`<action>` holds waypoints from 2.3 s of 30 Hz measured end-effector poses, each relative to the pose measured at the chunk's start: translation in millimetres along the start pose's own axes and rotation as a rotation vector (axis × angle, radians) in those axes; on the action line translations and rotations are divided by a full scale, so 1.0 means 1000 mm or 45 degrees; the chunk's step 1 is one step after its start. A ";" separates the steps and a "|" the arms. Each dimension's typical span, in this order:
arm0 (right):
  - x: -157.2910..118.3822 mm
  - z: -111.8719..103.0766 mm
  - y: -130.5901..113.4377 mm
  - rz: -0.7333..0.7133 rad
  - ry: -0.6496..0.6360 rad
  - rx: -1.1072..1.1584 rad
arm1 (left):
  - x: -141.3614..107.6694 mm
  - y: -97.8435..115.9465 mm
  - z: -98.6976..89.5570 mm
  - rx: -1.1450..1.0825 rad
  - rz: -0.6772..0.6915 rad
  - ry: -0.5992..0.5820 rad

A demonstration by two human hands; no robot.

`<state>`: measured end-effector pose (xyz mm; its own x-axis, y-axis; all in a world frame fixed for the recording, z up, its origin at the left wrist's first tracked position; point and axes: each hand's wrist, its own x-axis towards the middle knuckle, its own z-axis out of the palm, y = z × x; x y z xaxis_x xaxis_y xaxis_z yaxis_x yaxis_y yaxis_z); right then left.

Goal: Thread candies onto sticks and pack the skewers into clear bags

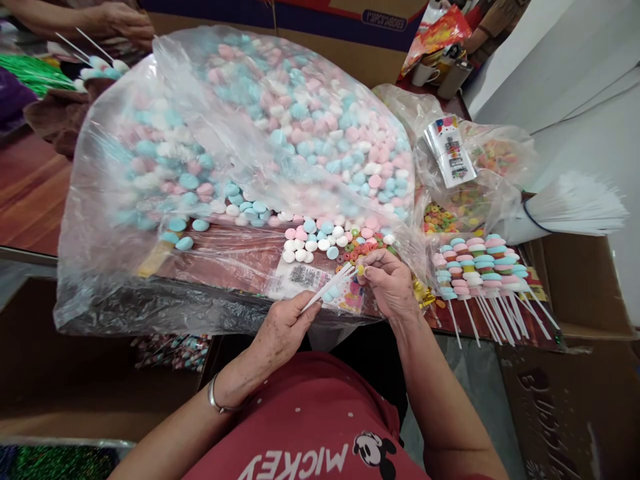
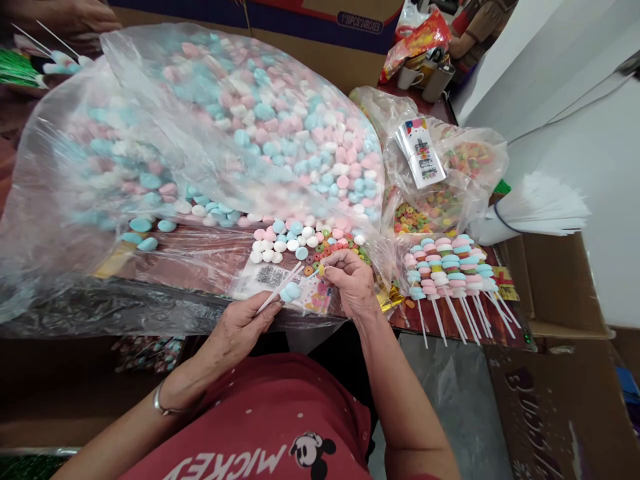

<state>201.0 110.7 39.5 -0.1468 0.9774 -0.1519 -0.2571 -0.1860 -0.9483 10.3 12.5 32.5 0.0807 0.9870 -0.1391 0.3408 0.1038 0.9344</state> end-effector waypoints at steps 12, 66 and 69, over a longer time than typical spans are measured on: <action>0.003 -0.003 -0.003 0.058 -0.072 0.024 | 0.002 0.000 -0.007 -0.032 -0.004 -0.011; 0.013 -0.001 -0.004 -0.829 -0.462 -1.698 | -0.006 -0.028 -0.010 -0.303 -0.176 0.396; 0.018 0.002 0.009 -0.921 -0.518 -1.879 | -0.007 -0.030 -0.010 -0.305 -0.191 0.396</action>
<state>194.5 126.7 28.8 -0.6853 0.6836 0.2512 0.6345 0.7297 -0.2548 -10.4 3.5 8.5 -0.2527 0.9449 -0.2081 0.0964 0.2386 0.9663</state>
